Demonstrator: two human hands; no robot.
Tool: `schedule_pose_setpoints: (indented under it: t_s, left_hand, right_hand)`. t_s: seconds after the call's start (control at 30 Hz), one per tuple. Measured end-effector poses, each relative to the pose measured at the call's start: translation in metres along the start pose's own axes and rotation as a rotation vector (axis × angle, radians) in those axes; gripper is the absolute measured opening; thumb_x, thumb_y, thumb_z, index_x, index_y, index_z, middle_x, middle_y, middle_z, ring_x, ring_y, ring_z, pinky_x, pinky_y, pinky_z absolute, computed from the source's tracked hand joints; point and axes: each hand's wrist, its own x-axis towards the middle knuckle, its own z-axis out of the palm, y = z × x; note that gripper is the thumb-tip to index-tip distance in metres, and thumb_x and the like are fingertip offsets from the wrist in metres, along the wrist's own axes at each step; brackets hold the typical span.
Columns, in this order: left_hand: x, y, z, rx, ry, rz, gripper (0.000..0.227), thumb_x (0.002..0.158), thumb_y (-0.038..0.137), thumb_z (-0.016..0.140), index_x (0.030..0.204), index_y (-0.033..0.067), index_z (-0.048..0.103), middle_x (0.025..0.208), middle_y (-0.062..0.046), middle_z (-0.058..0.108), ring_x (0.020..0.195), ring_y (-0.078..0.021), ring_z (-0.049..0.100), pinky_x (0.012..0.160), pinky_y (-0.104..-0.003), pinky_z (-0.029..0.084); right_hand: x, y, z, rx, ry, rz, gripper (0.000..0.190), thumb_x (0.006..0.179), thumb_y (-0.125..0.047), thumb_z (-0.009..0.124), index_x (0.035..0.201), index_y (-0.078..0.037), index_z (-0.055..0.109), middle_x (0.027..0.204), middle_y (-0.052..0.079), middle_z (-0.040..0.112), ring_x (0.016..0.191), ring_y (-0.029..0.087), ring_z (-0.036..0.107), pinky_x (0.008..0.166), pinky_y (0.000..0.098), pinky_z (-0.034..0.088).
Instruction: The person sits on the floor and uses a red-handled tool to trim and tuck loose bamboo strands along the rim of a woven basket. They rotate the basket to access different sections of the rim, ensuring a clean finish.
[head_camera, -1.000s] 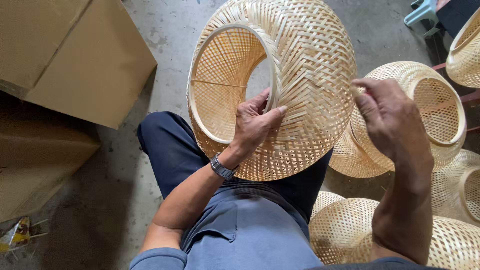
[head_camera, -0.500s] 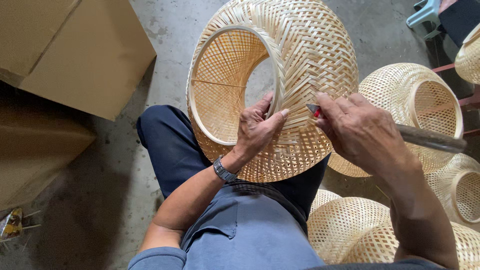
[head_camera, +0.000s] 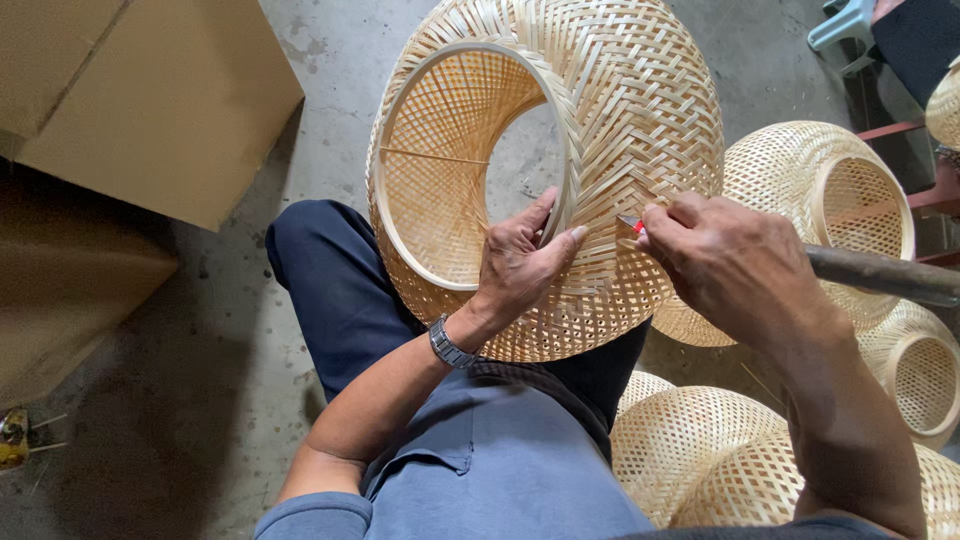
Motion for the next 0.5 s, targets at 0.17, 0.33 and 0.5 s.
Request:
schedule_pose_setpoints:
  t_s: [0.17,0.33,0.5]
  left_hand:
    - [-0.004,0.007,0.003,0.092,-0.030,0.050,0.042,0.100,0.009,0.069,0.141,0.0046,0.059,0.110,-0.009,0.079,0.094,-0.0089,0.074,0.081,-0.026,0.064]
    - [-0.010,0.016,0.005,0.184,-0.080,0.028,0.051,0.099,0.014,0.070,0.147,0.0081,0.052,0.106,-0.009,0.079,0.090,-0.0111,0.076,0.078,-0.028,0.064]
    - [-0.012,0.012,0.004,0.182,-0.066,0.137,0.054,0.100,0.016,0.069,0.149,0.0057,0.049,0.113,-0.014,0.076,0.098,-0.0158,0.077,0.084,-0.030,0.063]
  right_hand:
    - [0.008,0.005,-0.005,-0.128,-0.299,0.013,0.033,0.104,-0.037,0.049,0.108,-0.010,0.067,0.083,0.001,0.065,0.056,0.012,0.060,0.044,0.0260,0.055]
    - [0.014,0.009,-0.004,-0.051,-0.324,-0.064,0.025,0.097,-0.034,0.055,0.111,-0.017,0.066,0.083,-0.002,0.065,0.058,0.012,0.059,0.049,0.0267,0.056]
    - [0.011,0.009,-0.002,-0.029,-0.293,-0.073,0.026,0.095,-0.036,0.058,0.112,-0.018,0.066,0.082,-0.002,0.065,0.060,0.012,0.060,0.051,0.0267,0.056]
